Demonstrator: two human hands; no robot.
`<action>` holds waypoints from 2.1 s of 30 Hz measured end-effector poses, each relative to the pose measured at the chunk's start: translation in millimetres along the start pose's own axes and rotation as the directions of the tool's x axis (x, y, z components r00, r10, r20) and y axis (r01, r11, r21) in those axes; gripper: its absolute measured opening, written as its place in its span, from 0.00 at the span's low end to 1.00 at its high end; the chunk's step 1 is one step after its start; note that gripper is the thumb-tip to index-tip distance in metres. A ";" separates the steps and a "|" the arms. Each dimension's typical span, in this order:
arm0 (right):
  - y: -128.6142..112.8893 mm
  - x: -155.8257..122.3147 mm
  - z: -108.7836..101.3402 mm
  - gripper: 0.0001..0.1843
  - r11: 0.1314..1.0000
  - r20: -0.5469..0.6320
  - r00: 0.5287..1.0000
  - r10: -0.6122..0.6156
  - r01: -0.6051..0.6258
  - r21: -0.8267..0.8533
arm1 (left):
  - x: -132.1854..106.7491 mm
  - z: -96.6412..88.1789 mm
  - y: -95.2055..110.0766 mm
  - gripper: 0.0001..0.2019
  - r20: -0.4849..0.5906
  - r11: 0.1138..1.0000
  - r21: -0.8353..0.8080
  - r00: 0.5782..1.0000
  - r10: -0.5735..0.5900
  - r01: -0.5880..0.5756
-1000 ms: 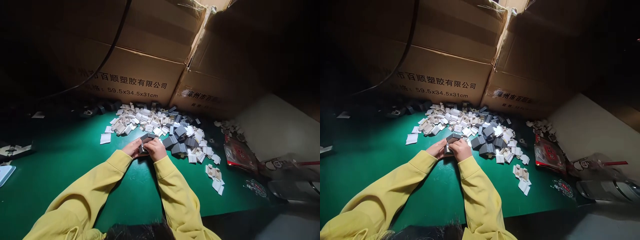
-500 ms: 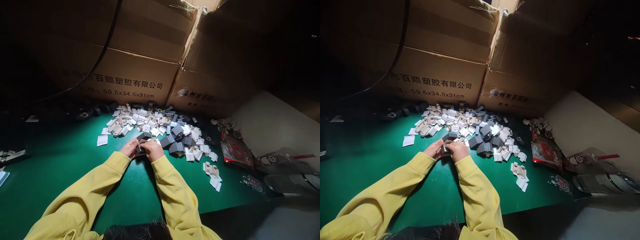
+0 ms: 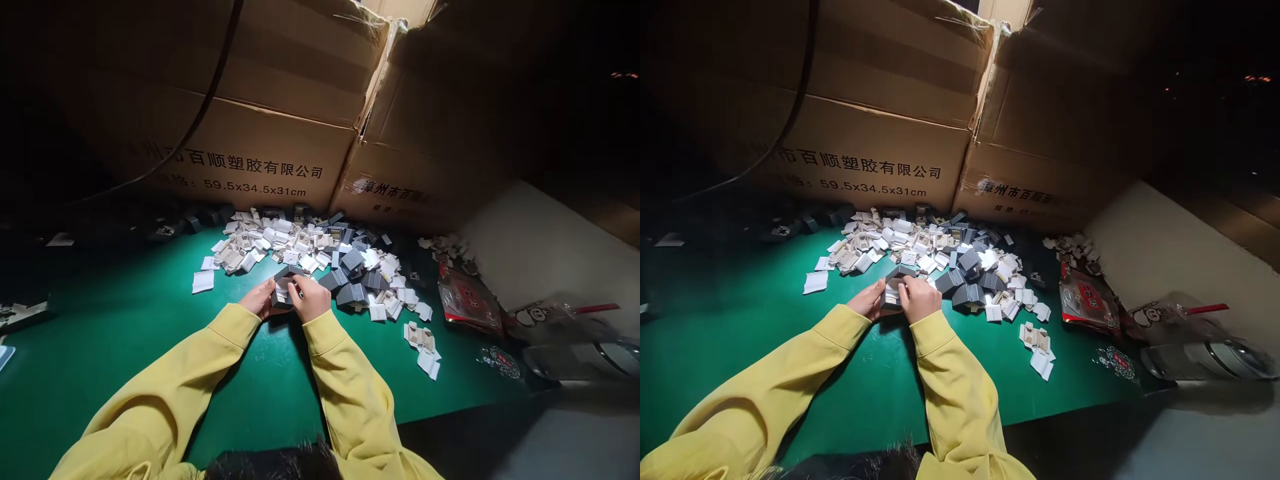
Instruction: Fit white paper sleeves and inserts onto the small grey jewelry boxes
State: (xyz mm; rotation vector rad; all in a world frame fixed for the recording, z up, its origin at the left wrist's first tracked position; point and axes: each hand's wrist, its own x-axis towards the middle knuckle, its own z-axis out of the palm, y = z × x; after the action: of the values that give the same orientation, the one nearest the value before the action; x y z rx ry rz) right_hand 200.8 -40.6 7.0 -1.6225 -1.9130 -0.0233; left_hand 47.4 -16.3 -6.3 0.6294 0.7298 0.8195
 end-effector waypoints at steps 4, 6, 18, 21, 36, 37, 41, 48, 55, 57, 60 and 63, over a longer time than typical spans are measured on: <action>-3.5 0.2 -1.2 0.13 1.000 -0.019 1.000 0.015 -0.015 0.010 | 0.8 -2.2 -1.3 0.20 -0.005 0.999 0.026 0.999 -0.033 0.033; -4.1 0.3 -1.0 0.13 1.000 -0.036 0.999 0.012 -0.012 0.004 | 0.7 -2.8 -1.3 0.20 -0.003 0.998 0.041 0.999 -0.041 0.041; -4.1 -3.0 4.9 0.17 0.994 -0.129 0.989 -0.077 0.067 -0.081 | -0.9 -0.1 -0.4 0.16 0.011 1.000 0.010 1.000 -0.025 0.025; -4.3 -2.6 4.5 0.17 0.991 -0.087 0.990 -0.112 0.104 -0.085 | 1.6 -4.5 -2.0 0.19 0.020 1.000 0.004 1.000 -0.024 0.024; -16.3 6.9 -9.6 0.15 0.953 0.169 0.979 -0.118 0.159 -0.256 | 9.3 -23.2 -10.8 0.23 0.143 1.000 -0.021 0.989 0.022 -0.019; -17.0 7.7 -11.6 0.15 0.956 0.176 0.978 -0.113 0.156 -0.251 | 9.0 -23.2 -10.5 0.23 0.147 0.999 -0.035 0.988 0.037 -0.032; -15.0 11.1 -16.9 0.16 0.976 0.182 0.977 -0.112 0.143 -0.167 | 9.2 -22.9 -8.7 0.25 0.164 0.990 -0.101 0.980 0.111 -0.096; -5.9 10.1 -6.6 0.20 0.963 -0.140 0.975 -0.174 0.198 0.181 | 11.3 -22.1 -4.0 0.22 0.209 0.960 -0.276 0.973 0.095 -0.034; 18.1 37.2 2.4 0.17 0.967 -0.039 0.977 0.208 -0.200 0.157 | 8.4 -9.0 20.6 0.26 -0.143 0.854 -0.509 0.989 0.037 -0.106; 22.0 52.0 8.9 0.16 0.968 0.094 0.965 0.243 -0.247 0.032 | 7.1 -4.8 24.9 0.26 -0.175 0.862 -0.495 0.984 0.024 -0.109; 21.8 72.1 20.2 0.23 0.968 0.230 0.941 0.249 -0.235 -0.085 | 4.3 -0.6 26.9 0.26 -0.168 0.887 -0.457 0.985 -0.023 -0.058; 19.3 84.0 26.7 0.20 0.967 0.308 0.917 0.254 -0.239 -0.087 | 1.7 -0.7 25.8 0.25 -0.108 0.898 -0.440 0.993 -0.047 -0.005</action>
State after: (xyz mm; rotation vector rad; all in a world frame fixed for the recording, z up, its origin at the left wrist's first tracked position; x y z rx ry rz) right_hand 202.1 49.1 17.1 -1.9883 -1.9317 0.3174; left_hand 36.9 -1.0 11.8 0.1653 0.6247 0.9692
